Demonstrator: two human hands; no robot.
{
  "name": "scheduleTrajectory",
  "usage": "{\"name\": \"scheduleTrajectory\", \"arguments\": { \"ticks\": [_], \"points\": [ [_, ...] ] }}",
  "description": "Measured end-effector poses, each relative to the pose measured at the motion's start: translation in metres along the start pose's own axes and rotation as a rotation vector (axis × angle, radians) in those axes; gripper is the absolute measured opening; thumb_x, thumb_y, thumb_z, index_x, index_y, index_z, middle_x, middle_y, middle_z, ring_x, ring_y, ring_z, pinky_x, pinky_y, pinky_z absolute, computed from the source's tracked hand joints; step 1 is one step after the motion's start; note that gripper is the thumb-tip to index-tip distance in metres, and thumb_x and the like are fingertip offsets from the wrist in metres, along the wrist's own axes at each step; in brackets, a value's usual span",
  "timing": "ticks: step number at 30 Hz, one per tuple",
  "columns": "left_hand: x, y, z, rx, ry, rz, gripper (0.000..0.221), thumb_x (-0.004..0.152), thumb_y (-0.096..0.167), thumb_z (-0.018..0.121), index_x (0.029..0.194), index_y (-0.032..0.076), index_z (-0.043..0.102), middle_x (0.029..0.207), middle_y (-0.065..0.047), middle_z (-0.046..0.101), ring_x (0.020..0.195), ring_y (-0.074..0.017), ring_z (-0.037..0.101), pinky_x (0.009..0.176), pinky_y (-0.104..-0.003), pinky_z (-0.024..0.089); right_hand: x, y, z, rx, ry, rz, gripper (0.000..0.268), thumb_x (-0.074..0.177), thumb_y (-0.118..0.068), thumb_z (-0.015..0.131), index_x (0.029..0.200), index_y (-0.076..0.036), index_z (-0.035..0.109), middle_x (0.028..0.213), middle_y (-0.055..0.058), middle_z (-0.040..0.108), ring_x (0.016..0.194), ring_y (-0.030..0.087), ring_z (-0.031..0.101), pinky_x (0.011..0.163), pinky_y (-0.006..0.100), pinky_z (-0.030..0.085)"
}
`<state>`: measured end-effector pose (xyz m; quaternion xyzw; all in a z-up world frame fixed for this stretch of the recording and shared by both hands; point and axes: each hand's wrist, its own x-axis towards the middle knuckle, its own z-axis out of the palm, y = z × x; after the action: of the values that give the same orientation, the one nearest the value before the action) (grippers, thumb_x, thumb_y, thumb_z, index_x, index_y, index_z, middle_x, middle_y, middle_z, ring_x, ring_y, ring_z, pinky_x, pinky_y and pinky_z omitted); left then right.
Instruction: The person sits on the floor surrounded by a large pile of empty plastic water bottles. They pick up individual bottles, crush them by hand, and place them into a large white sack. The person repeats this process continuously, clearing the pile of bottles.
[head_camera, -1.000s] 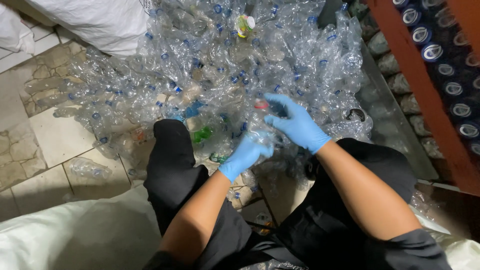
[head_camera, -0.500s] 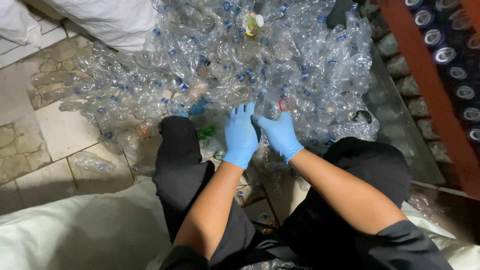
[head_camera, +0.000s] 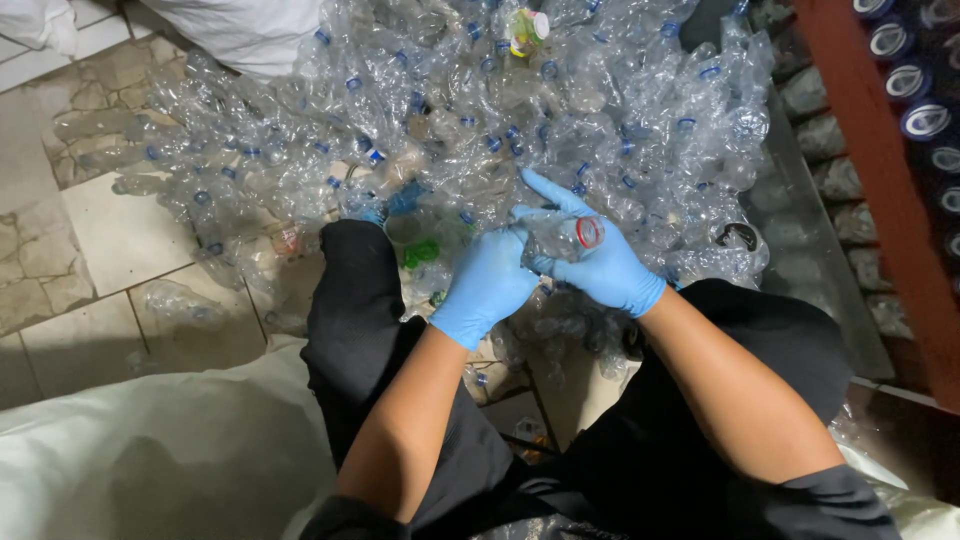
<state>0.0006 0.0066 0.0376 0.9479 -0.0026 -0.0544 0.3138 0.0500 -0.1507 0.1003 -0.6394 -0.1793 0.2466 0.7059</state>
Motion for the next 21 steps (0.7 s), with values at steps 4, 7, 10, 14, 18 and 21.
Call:
{"name": "scheduleTrajectory", "arguments": {
  "ticks": [4, 7, 10, 14, 18, 21],
  "points": [
    [-0.009, 0.022, -0.036, -0.159, -0.131, -0.001, 0.020, 0.078, 0.029, 0.071, 0.093, 0.016, 0.076, 0.087, -0.008, 0.078, 0.094, -0.0361, 0.075, 0.082, -0.049, 0.059, -0.001, -0.005, -0.014, -0.051, -0.106, -0.048, 0.074, 0.078, -0.005, 0.081, 0.147, -0.004, 0.053, 0.138, 0.027, 0.064, 0.126, 0.041, 0.062, 0.109, 0.058, 0.048],
    [-0.018, 0.040, -0.056, -0.502, -0.321, -0.016, 0.026, 0.083, 0.017, 0.067, 0.102, 0.001, 0.076, 0.101, -0.019, 0.078, 0.103, -0.0376, 0.074, 0.092, -0.048, 0.056, -0.005, -0.028, -0.016, -0.167, -0.257, -0.057, 0.050, 0.079, -0.006, 0.083, 0.126, 0.000, 0.066, 0.138, 0.023, 0.063, 0.138, 0.045, 0.051, 0.116, 0.065, 0.038],
    [-0.029, 0.016, -0.025, -0.782, -0.325, 0.192, 0.060, 0.079, -0.002, 0.066, 0.139, -0.002, 0.059, 0.136, -0.023, 0.066, 0.130, -0.0348, 0.059, 0.115, -0.048, 0.043, -0.005, -0.033, -0.020, -0.174, -0.297, -0.052, 0.050, 0.079, -0.009, 0.082, 0.126, -0.001, 0.066, 0.139, 0.022, 0.063, 0.138, 0.044, 0.052, 0.116, 0.063, 0.039],
    [-0.040, 0.036, -0.049, -1.151, -0.737, 0.113, 0.056, 0.077, -0.009, 0.068, 0.131, 0.003, 0.059, 0.107, -0.017, 0.077, 0.100, -0.0263, 0.070, 0.105, -0.043, 0.052, -0.015, -0.039, -0.023, -0.195, -0.390, -0.056, 0.050, 0.081, -0.016, 0.079, 0.127, -0.002, 0.066, 0.139, 0.021, 0.062, 0.136, 0.041, 0.053, 0.115, 0.060, 0.040],
    [-0.059, 0.038, -0.043, -1.209, -1.085, 0.288, 0.018, 0.085, 0.002, 0.076, 0.101, 0.009, 0.076, 0.102, -0.005, 0.076, 0.102, -0.0207, 0.072, 0.104, -0.042, 0.060, -0.039, -0.044, -0.030, -0.215, -0.471, -0.050, 0.051, 0.082, -0.023, 0.077, 0.127, -0.003, 0.065, 0.140, 0.019, 0.062, 0.135, 0.039, 0.054, 0.115, 0.057, 0.041],
    [-0.041, 0.210, -0.016, -1.756, -0.775, 1.349, 0.013, 0.105, 0.030, 0.056, 0.098, 0.020, 0.061, 0.094, 0.003, 0.058, 0.087, -0.0117, 0.057, 0.086, -0.032, 0.046, -0.066, -0.049, -0.025, -0.234, -0.515, -0.053, 0.052, 0.083, -0.028, 0.076, 0.128, -0.004, 0.065, 0.140, 0.018, 0.062, 0.134, 0.038, 0.055, 0.115, 0.055, 0.042]
  ]
}}
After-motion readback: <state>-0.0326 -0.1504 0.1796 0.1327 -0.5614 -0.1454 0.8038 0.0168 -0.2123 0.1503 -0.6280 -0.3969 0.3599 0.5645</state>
